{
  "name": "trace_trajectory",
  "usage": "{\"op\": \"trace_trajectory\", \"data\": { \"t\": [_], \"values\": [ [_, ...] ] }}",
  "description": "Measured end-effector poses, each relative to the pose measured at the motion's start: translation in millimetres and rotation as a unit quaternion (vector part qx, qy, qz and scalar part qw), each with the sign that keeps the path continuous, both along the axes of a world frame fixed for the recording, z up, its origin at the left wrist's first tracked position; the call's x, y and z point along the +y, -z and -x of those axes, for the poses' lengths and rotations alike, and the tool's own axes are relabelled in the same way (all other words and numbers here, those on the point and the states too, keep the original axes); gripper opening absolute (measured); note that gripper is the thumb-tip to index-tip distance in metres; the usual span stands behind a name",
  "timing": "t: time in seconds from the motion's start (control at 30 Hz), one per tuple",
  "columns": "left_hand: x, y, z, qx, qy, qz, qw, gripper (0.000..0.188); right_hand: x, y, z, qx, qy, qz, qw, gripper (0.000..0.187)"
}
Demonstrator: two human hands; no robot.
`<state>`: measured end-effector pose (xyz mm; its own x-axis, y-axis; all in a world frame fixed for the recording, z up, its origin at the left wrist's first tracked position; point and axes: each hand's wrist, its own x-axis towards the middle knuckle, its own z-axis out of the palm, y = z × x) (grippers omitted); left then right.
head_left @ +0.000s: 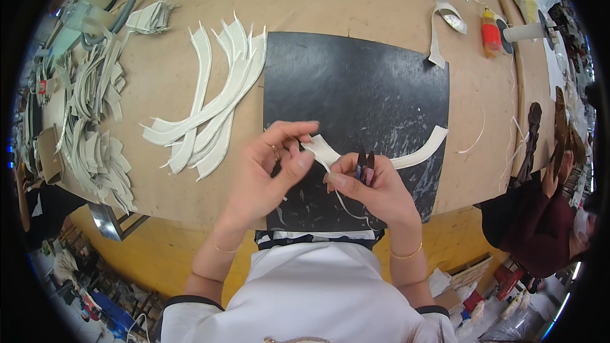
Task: The person uses a rotary cutter to trim white fabric strips on a black cutting mat. They repeatedly position the strips, cut along the edges, and remove excess material, working one strip at a time.
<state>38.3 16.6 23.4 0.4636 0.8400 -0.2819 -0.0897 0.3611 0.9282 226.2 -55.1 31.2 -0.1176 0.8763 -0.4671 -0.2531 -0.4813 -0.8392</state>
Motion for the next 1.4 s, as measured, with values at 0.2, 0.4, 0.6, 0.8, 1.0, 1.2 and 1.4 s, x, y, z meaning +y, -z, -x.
{"op": "trace_trajectory", "data": {
  "t": [0.2, 0.4, 0.6, 0.8, 1.0, 1.2, 1.4],
  "values": [
    [-12, 4, -2, -0.111, 0.048, 0.045, 0.992, 0.017, -6, 0, 1, 0.004, -0.027, 0.004, 1.000, 0.024],
    [22, 4, 25, -0.026, -0.124, -0.022, 0.992, 0.014, -31, -15, -22, -0.097, -0.133, 0.058, 0.985, 0.023],
    [18, -7, 1, 0.261, -0.247, -0.300, 0.884, 0.024, -46, -18, -24, -0.048, -0.113, 0.025, 0.992, 0.019],
    [-19, -55, 1, 0.214, 0.222, -0.394, 0.866, 0.035, -42, -37, -19, -0.143, -0.128, -0.023, 0.981, 0.014],
    [-22, -53, 1, 0.167, 0.343, -0.223, 0.897, 0.007, -53, -56, -35, -0.229, -0.167, -0.087, 0.955, 0.019],
    [-15, -48, 13, 0.199, 0.379, -0.183, 0.885, 0.006, -93, -54, -78, -0.234, -0.187, -0.081, 0.951, 0.016],
    [-2, -42, 22, 0.211, 0.397, -0.157, 0.879, 0.011, -138, -55, -120, -0.286, -0.164, 0.059, 0.942, 0.012]
  ]
}}
